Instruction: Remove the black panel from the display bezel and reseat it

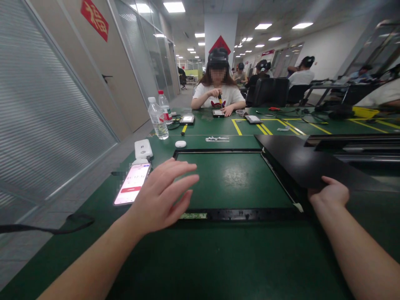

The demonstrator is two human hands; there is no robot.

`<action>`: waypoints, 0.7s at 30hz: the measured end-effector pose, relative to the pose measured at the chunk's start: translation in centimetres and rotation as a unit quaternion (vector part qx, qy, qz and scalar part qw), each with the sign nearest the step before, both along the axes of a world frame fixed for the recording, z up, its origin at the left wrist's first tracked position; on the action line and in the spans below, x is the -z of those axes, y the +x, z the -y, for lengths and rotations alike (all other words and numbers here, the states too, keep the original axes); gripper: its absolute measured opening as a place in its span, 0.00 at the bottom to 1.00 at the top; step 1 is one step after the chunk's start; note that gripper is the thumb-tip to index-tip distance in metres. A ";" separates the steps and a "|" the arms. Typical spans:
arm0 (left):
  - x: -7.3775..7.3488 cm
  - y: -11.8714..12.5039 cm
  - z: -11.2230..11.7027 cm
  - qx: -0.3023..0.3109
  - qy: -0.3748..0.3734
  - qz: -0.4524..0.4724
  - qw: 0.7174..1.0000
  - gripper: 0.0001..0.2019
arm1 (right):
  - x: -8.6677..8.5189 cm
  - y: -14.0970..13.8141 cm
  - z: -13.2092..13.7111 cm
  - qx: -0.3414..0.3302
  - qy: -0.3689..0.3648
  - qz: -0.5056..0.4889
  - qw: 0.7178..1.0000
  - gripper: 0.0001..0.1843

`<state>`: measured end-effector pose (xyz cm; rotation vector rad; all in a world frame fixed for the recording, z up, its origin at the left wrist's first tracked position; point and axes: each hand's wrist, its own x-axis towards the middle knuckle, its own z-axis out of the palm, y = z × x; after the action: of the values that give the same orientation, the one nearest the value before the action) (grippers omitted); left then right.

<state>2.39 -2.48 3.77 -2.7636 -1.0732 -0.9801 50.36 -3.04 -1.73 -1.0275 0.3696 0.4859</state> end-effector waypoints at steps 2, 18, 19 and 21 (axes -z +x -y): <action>1.3 -0.9 -1.6 -0.011 -0.022 -0.045 0.999 0.22 | 0.0 -0.2 0.0 -0.006 0.000 -0.001 1.000 0.15; 8.2 -3.7 -5.7 -0.165 -0.253 -0.023 0.953 0.27 | -0.3 -0.1 0.1 -0.043 0.015 0.004 0.999 0.17; 8.3 -3.7 -5.8 -0.166 -0.251 -0.024 0.953 0.27 | -0.2 -0.1 0.2 -0.045 0.018 0.004 0.999 0.17; 8.4 -3.8 -5.8 -0.168 -0.251 -0.031 0.953 0.28 | -0.1 -0.1 0.2 -0.052 0.028 0.004 0.998 0.19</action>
<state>-1.37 3.33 -4.58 -2.7761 -1.9320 -0.6396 50.29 -3.22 -1.58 -0.9970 0.2942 0.5814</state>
